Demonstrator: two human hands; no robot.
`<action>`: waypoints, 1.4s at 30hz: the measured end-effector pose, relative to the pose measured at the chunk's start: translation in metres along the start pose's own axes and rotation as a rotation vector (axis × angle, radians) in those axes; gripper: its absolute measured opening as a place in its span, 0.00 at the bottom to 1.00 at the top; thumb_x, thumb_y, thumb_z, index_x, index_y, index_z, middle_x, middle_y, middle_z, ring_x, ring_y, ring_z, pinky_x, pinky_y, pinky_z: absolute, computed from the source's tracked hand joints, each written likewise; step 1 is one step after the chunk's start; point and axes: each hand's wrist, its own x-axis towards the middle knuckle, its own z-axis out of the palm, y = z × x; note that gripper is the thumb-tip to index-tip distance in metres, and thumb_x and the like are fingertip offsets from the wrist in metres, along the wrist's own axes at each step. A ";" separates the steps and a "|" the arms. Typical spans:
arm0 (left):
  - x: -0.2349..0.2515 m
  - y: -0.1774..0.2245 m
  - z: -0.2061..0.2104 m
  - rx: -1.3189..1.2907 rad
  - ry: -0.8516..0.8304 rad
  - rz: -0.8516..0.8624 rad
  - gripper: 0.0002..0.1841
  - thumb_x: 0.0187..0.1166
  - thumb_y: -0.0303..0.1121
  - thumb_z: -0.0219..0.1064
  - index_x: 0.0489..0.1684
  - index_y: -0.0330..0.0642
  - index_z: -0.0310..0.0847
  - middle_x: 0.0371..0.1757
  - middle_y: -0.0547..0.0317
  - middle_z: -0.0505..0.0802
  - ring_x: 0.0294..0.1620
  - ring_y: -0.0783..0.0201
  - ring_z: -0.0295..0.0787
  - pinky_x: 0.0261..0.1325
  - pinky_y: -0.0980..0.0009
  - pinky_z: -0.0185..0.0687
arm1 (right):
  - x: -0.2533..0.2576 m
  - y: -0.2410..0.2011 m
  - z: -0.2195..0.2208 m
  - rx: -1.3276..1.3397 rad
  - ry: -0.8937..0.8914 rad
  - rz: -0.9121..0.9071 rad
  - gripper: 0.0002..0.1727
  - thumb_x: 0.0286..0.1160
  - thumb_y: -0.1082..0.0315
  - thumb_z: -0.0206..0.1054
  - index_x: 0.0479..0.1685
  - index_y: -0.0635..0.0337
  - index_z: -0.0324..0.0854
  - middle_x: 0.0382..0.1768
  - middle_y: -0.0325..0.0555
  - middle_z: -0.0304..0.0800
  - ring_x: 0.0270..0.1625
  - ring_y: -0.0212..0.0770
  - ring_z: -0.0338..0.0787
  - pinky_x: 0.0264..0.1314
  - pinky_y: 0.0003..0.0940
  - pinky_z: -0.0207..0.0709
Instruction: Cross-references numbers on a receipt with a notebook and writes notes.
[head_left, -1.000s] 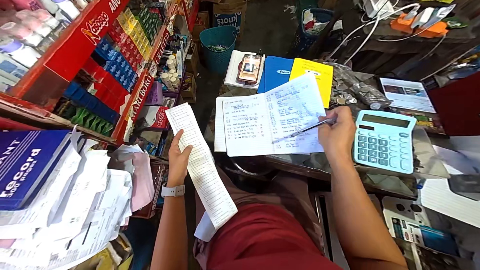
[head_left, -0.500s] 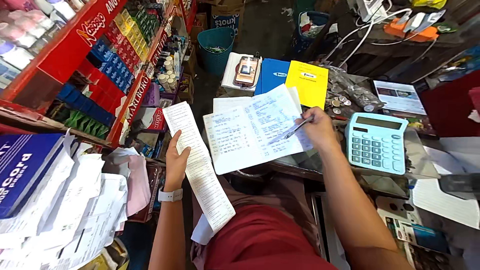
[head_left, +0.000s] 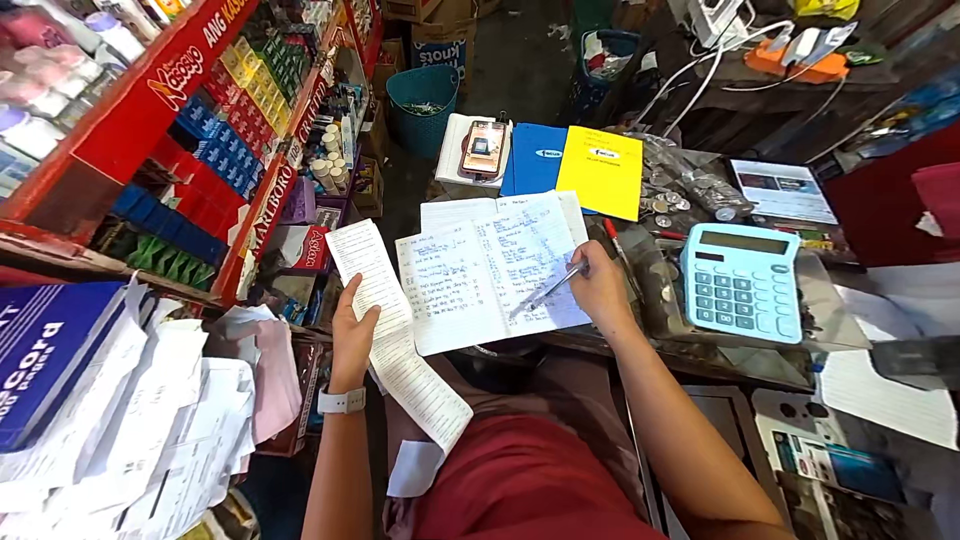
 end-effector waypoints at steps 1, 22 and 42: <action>0.000 0.000 -0.001 0.005 0.002 -0.003 0.36 0.74 0.15 0.59 0.88 0.39 0.61 0.81 0.44 0.76 0.63 0.66 0.87 0.60 0.69 0.87 | -0.001 0.002 -0.002 0.031 0.025 -0.054 0.09 0.75 0.85 0.58 0.49 0.74 0.78 0.42 0.64 0.86 0.44 0.54 0.88 0.50 0.51 0.79; -0.002 0.004 0.004 -0.010 0.004 -0.061 0.36 0.77 0.16 0.60 0.89 0.48 0.62 0.82 0.46 0.76 0.62 0.58 0.87 0.59 0.60 0.87 | 0.029 0.052 -0.019 0.416 0.157 -0.079 0.09 0.71 0.84 0.66 0.38 0.67 0.70 0.31 0.38 0.72 0.32 0.21 0.74 0.37 0.16 0.71; 0.002 0.006 0.017 0.070 -0.016 -0.019 0.36 0.74 0.16 0.61 0.87 0.45 0.65 0.86 0.47 0.71 0.71 0.57 0.82 0.65 0.57 0.85 | 0.084 0.043 -0.066 -0.015 0.233 0.062 0.20 0.79 0.69 0.70 0.58 0.79 0.74 0.55 0.78 0.81 0.60 0.69 0.83 0.65 0.66 0.72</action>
